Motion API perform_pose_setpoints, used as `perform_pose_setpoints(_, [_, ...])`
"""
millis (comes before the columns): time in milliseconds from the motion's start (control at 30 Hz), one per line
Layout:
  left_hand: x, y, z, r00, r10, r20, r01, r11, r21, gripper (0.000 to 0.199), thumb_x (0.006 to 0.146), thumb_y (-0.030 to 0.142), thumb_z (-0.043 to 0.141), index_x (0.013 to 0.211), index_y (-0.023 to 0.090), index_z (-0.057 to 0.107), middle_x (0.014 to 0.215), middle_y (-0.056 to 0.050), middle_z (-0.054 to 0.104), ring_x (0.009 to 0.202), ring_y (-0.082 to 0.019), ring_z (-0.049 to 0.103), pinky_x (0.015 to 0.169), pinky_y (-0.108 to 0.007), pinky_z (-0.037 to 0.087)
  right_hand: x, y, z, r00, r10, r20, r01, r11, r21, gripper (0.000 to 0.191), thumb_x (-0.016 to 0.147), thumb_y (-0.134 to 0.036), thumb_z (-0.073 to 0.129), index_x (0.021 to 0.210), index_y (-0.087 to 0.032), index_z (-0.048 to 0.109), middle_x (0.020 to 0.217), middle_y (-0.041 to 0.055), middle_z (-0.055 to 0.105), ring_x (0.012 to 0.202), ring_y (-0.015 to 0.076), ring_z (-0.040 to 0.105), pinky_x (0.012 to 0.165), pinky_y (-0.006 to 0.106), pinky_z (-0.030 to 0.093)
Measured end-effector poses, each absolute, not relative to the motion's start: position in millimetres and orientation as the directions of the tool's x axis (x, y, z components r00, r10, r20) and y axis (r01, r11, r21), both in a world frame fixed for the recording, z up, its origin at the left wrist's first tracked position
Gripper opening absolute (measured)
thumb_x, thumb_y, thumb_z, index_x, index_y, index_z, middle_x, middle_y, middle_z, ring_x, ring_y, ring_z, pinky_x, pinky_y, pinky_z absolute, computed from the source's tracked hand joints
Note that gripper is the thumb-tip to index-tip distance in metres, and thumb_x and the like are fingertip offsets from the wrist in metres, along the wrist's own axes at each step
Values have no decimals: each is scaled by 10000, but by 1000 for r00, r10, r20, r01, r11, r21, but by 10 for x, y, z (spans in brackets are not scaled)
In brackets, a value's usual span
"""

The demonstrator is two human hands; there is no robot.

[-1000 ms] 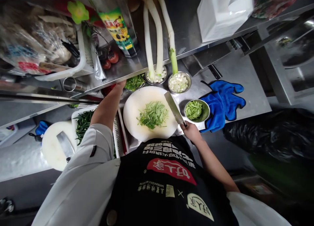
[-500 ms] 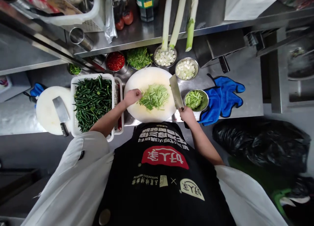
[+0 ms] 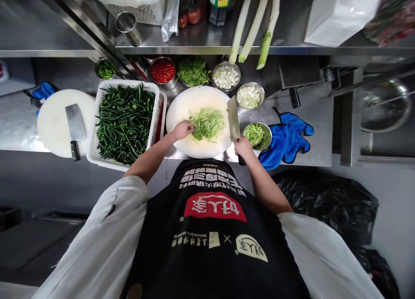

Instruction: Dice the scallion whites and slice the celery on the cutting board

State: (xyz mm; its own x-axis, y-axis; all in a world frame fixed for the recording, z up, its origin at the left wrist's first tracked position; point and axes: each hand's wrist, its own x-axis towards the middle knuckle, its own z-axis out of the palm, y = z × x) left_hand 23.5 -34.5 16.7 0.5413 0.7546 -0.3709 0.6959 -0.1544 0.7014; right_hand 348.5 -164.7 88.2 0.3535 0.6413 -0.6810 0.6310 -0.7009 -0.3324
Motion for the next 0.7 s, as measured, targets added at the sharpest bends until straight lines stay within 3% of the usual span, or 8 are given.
perform_pose_setpoints(100, [151,-353,147,425,815,-393,572,95,815,45,832,213,677,823,198,719,840,-43,737,790,-203,681,822,-325,559,3481,-1649,881,352,646,-678,659,-685,-310,208,1058,-289,546,1091,-145,691,586,20,641,437,180,616,528,262,472])
perform_pose_setpoints(200, [100,-353,203,319,860,-399,533,185,825,127,805,178,690,926,187,727,902,-59,749,808,-206,690,836,-324,566,3475,-1642,892,354,642,-680,671,-680,-294,238,1053,-294,542,1128,-132,700,622,44,673,459,196,635,552,280,491])
perform_pose_setpoints(267, [106,-381,275,302,895,-327,615,78,784,277,795,156,694,1064,179,755,1088,-104,754,966,-249,715,971,-364,565,3471,-1635,904,354,636,-686,673,-682,-285,252,1055,-306,545,1133,-128,705,617,48,675,473,202,642,567,283,499])
perform_pose_setpoints(333, [156,-443,342,401,880,-254,688,-106,718,389,808,161,687,1188,189,767,1276,-132,711,1164,-301,691,1110,-405,519,3466,-1629,919,355,630,-691,675,-684,-277,267,1062,-324,546,1122,-123,711,602,46,667,479,202,642,575,282,502])
perform_pose_setpoints(433, [292,-555,378,630,726,-275,666,-323,673,416,803,201,723,1214,214,788,1375,-134,660,1306,-349,635,1179,-429,480,3458,-1623,939,358,628,-691,668,-689,-281,273,1066,-332,556,1145,-116,704,604,41,666,469,195,635,577,280,501])
perform_pose_setpoints(500, [373,-588,359,672,672,-312,653,-337,679,340,784,210,745,1117,204,811,1351,-138,662,1299,-361,637,1169,-427,488,3455,-1622,948,356,634,-687,666,-687,-289,264,1066,-323,559,1155,-117,699,613,39,669,459,191,630,573,279,500])
perform_pose_setpoints(600, [387,-538,329,637,702,-318,661,-285,694,169,836,219,687,955,195,804,1293,-137,685,1245,-340,660,1142,-421,503,3460,-1623,947,351,639,-685,671,-682,-293,249,1067,-314,553,1109,-122,706,609,40,661,450,190,625,558,279,496])
perform_pose_setpoints(700, [258,-425,345,607,748,-270,625,-239,743,117,865,223,643,885,204,756,1253,-124,713,1209,-310,679,1137,-427,504,3476,-1626,933,349,638,-687,670,-682,-293,249,1070,-327,557,1090,-130,708,589,32,649,454,190,626,557,274,498])
